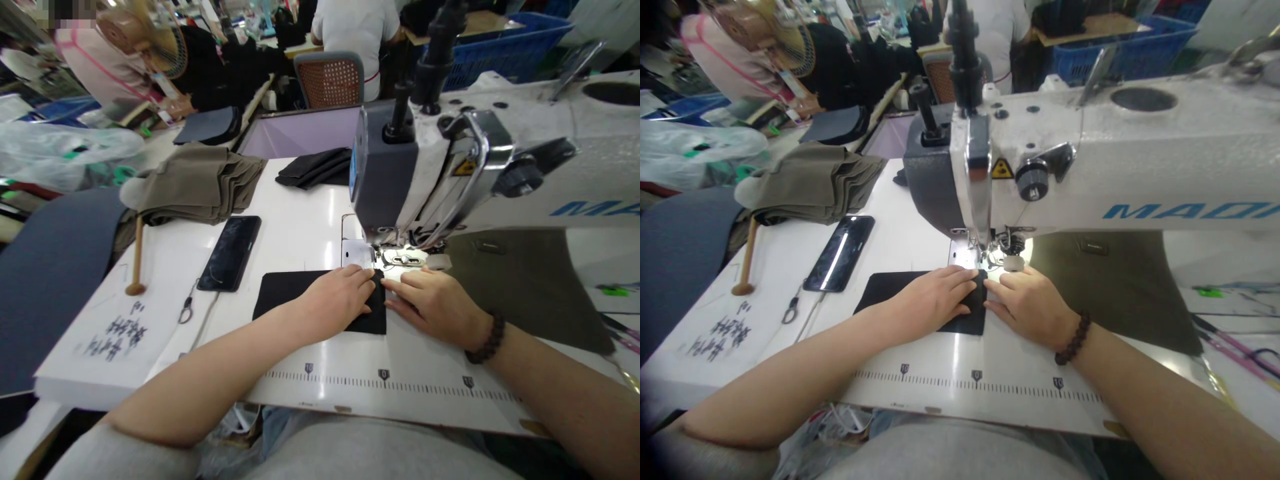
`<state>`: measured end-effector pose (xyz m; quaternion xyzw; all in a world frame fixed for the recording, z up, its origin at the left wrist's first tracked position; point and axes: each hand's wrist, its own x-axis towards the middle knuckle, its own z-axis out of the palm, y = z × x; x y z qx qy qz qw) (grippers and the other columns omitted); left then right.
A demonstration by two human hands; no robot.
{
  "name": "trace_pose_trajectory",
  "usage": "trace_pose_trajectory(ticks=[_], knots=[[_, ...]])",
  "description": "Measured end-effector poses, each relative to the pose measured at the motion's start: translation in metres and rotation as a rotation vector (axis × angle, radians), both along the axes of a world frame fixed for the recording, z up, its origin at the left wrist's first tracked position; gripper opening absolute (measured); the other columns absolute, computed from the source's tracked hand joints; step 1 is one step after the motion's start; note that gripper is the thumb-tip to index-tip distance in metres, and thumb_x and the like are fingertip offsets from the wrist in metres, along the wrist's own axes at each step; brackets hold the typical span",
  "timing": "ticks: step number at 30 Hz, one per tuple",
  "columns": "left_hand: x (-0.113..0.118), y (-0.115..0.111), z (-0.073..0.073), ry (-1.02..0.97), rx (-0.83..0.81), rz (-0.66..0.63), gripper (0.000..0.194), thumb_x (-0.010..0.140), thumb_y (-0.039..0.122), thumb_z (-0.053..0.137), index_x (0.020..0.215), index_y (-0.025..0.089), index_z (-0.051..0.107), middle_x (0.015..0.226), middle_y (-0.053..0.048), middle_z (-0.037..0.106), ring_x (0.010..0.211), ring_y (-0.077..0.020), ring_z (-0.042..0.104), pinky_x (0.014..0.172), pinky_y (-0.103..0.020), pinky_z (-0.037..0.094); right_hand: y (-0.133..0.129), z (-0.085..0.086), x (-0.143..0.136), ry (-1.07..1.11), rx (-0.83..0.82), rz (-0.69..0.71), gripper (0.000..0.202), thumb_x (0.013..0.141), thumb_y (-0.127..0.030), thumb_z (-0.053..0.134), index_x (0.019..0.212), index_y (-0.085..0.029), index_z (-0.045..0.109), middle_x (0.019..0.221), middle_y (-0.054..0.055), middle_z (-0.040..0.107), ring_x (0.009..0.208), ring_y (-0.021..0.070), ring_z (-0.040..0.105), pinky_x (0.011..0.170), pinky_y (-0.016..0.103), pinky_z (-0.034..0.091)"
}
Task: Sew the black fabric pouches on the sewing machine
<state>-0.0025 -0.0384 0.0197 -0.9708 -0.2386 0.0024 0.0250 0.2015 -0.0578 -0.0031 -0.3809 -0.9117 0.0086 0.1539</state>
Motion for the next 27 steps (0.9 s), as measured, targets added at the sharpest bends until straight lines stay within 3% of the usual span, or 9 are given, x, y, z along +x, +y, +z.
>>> trace_pose_trajectory(ticks=[11, 20, 27], knots=[[0.005, 0.006, 0.002, 0.043, -0.013, -0.009, 0.032, 0.085, 0.034, 0.050, 0.098, 0.005, 0.056, 0.104, -0.012, 0.059, 0.103, -0.0222, 0.051, 0.087, -0.032, 0.040, 0.002, 0.000, -0.004, 0.018, -0.012, -0.065, 0.035, 0.087, -0.037, 0.040, 0.103, -0.010, 0.057, 0.077, 0.007, 0.062, 0.069, 0.0174, 0.055, 0.064, 0.030, 0.039], [0.003, 0.007, -0.004, 0.026, 0.020, 0.000, 0.036, 0.087, 0.034, 0.047, 0.103, 0.004, 0.054, 0.114, -0.014, 0.055, 0.111, -0.0220, 0.046, 0.094, -0.031, 0.034, 0.003, 0.000, -0.002, 0.056, -0.047, -0.054, 0.033, 0.087, -0.036, 0.039, 0.094, -0.012, 0.060, 0.070, 0.005, 0.060, 0.067, 0.0161, 0.054, 0.063, 0.029, 0.039], [0.000, 0.013, -0.008, 0.028, 0.020, 0.021, 0.035, 0.090, 0.032, 0.041, 0.107, 0.004, 0.052, 0.118, -0.013, 0.054, 0.116, -0.0206, 0.042, 0.097, -0.030, 0.031, 0.004, 0.001, -0.004, 0.029, -0.047, -0.058, 0.033, 0.087, -0.035, 0.040, 0.099, -0.012, 0.059, 0.071, 0.005, 0.059, 0.067, 0.0161, 0.053, 0.065, 0.029, 0.039]])
